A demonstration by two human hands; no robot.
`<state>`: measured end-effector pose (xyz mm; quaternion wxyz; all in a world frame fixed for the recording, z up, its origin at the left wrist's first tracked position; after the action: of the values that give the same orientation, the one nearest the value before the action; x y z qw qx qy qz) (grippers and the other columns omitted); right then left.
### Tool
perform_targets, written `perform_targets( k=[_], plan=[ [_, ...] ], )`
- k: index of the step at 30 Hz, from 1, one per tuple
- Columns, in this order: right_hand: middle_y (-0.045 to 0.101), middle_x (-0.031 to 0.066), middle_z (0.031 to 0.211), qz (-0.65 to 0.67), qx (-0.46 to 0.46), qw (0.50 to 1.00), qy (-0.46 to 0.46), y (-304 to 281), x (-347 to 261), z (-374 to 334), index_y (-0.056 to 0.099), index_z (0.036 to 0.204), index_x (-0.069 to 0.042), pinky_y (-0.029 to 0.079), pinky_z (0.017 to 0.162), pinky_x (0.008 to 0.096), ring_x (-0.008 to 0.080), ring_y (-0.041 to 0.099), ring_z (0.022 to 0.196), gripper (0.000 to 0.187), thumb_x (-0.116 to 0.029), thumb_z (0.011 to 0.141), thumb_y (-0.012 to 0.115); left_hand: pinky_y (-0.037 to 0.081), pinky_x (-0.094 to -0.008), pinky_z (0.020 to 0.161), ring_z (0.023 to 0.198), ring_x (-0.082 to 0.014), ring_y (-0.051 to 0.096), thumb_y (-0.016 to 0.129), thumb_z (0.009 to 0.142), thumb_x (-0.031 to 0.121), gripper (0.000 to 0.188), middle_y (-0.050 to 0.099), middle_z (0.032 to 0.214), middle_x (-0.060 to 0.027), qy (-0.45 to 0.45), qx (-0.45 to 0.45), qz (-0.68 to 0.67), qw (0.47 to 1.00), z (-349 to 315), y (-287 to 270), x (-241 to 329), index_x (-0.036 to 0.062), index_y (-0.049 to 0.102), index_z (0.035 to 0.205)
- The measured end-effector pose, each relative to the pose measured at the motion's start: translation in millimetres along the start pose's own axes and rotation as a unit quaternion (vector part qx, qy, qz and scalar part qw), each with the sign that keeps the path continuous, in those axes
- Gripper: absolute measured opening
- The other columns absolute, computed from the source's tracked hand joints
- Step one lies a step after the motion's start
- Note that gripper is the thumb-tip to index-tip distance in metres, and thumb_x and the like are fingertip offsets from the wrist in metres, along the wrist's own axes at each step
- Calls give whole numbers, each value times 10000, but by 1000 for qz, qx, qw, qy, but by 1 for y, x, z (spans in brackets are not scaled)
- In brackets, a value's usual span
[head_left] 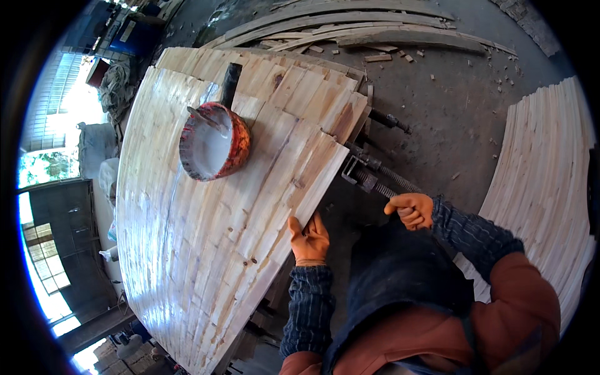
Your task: The person applies glue from a container to the seams of a stack of wood panels using a brush and then tightens the handles of several metal clamps on the side of the assembly.
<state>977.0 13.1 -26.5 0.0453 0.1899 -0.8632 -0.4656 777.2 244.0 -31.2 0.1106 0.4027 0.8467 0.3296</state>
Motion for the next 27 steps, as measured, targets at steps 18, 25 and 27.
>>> perform_targets(
  k=[18,25,27],
  plan=[
    [508,-14,636,-187,237,948,-99,32,-16,-18,646,1048,-32,317,419,226,60,379,461,510,-489,1010,423,366,-404,1032,1241,-233,472,621,918,432,529,541,1365,-24,-85,20,388,918,9,93,-137,126,539,1342],
    [575,16,698,-334,377,850,-154,63,-25,-36,666,958,-30,410,502,253,78,477,550,371,-392,925,592,418,-270,671,752,-96,516,724,825,494,402,625,929,57,-22,34,416,909,31,84,-138,177,675,1068],
    [600,25,711,-349,395,832,-173,62,-25,-38,668,949,-29,431,531,250,77,502,568,344,-368,912,623,417,-273,669,746,-94,502,724,822,511,378,620,916,68,-42,33,413,909,32,78,-140,213,675,1050]
  ],
)
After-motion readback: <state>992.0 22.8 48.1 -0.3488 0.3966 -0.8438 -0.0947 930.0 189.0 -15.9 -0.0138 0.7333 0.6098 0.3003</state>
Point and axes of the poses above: each hand's wrist, its own z-axis towards the middle knuckle, its own y-axis out of the palm, x = y × z, the point moved 5 cm from there along z, towards the middle knuckle
